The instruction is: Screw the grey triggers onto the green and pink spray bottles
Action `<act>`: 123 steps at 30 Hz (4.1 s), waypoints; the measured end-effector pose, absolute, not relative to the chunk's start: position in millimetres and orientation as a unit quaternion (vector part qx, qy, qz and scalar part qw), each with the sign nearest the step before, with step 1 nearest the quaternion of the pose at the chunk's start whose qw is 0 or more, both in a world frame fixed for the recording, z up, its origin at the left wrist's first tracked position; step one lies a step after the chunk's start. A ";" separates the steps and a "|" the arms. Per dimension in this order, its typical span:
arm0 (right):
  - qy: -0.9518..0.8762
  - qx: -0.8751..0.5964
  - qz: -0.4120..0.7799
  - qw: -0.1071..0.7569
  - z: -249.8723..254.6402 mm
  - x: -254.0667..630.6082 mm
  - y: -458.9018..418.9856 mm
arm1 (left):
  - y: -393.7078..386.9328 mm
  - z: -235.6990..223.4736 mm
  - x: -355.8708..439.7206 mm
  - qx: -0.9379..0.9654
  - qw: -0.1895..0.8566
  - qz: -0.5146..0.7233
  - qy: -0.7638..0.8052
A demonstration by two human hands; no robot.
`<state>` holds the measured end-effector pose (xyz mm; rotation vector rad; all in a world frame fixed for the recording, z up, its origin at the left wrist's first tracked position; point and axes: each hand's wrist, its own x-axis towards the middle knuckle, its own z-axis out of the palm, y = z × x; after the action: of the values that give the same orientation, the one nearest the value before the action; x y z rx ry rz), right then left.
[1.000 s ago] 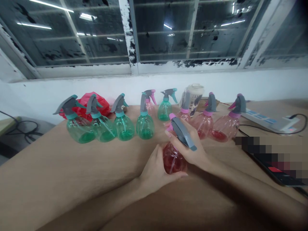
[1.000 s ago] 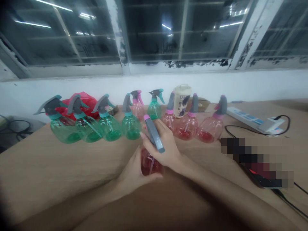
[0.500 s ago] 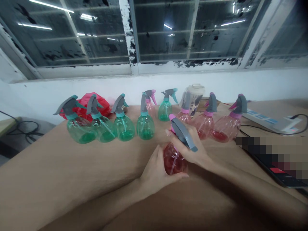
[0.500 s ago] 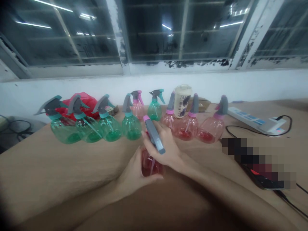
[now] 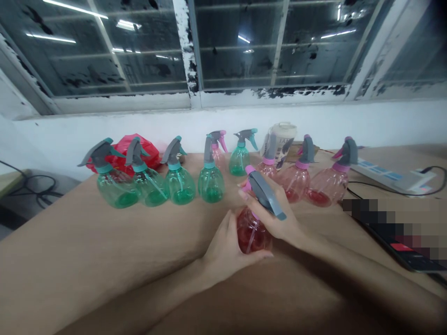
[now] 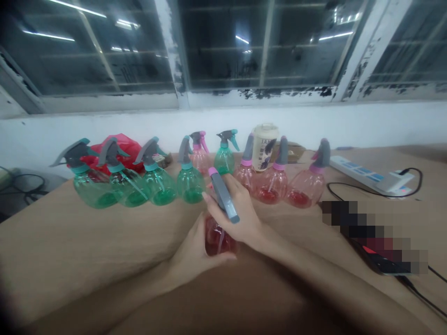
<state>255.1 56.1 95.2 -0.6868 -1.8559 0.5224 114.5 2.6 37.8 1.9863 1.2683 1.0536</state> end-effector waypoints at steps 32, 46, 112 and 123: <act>-0.767 -0.336 0.238 0.493 81.0 251.9 65.1 | 14.1 35.6 108.3 0.711 0.308 0.418 0.475; -0.800 -0.396 0.185 0.412 33.2 262.2 49.1 | 22.0 18.6 100.6 0.713 0.258 0.441 0.480; -0.627 -0.739 -0.050 0.241 104.9 266.5 132.3 | 9.7 15.0 102.8 0.811 -0.025 0.182 0.555; -0.649 -0.731 -0.044 0.208 104.8 264.6 119.9 | 11.3 12.1 102.7 0.814 -0.010 0.196 0.546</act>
<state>264.6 119.9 104.8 -2.0341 -1.8056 -0.1235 102.7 11.3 12.1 2.5734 1.7273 0.6198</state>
